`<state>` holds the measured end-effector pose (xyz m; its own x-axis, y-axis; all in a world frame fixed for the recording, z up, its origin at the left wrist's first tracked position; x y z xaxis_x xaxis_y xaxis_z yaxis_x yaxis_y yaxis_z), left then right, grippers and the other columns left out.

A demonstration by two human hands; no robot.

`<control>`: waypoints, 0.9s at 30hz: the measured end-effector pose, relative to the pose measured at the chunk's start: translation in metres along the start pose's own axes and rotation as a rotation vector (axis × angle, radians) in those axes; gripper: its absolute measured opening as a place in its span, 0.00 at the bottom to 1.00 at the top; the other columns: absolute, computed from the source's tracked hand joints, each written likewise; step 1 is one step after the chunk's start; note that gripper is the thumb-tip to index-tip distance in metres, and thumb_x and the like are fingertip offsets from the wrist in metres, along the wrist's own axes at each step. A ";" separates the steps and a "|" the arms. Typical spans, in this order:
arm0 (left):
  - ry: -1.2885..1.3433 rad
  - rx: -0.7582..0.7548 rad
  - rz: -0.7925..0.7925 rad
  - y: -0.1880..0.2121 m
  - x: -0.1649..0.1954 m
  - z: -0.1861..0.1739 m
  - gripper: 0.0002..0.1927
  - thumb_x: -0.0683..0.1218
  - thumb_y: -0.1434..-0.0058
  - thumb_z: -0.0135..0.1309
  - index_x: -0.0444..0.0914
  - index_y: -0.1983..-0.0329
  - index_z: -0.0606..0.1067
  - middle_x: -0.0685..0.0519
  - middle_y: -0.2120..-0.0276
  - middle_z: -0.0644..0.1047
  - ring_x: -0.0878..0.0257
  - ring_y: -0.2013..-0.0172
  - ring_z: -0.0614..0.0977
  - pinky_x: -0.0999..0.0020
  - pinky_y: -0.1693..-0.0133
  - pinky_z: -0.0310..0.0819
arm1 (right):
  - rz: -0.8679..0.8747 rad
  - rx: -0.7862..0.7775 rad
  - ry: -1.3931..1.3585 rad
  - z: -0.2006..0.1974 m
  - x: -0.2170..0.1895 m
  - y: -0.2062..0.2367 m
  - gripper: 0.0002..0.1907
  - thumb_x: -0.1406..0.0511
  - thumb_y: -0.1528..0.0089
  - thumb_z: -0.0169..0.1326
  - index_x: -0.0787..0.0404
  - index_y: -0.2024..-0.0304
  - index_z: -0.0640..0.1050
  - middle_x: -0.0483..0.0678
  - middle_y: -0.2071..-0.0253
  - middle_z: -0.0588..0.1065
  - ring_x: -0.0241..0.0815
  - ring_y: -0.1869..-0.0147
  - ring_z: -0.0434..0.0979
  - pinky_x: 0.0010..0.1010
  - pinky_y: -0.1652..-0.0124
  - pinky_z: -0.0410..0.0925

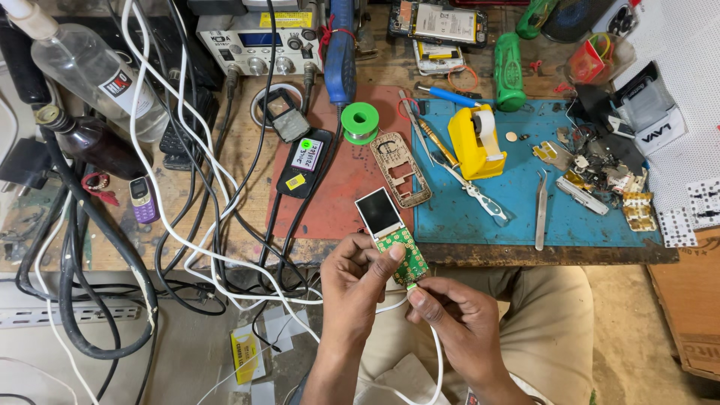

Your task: The person repairs a small mobile phone at a cluttered workbench. They hold the phone with its screen and green keypad circuit board, peel a white component from its packaging, fit the keypad board onto the phone, press it into place, and use tweezers to adjust small parts on the board.

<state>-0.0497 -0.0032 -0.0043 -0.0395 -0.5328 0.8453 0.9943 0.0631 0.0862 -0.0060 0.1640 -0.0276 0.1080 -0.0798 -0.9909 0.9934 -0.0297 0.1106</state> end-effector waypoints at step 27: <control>-0.037 0.004 0.017 0.011 0.001 -0.005 0.10 0.43 0.40 0.65 0.33 0.64 0.76 0.58 0.78 0.76 0.77 0.82 0.66 0.79 0.81 0.53 | -0.004 -0.023 -0.014 0.003 0.005 0.012 0.13 0.67 0.39 0.61 0.72 0.56 0.83 0.49 0.70 0.81 0.32 0.67 0.79 0.24 0.65 0.73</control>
<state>-0.0381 -0.0070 -0.0051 -0.0262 -0.5000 0.8656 0.9945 0.0750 0.0734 0.0061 0.1605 -0.0309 0.1037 -0.0936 -0.9902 0.9945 -0.0070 0.1048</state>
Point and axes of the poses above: each hand's wrist, its own y-axis away from the middle knuckle, its own z-axis out of the palm, x = y × z, the point moved 5 cm from there along -y, towards the middle knuckle
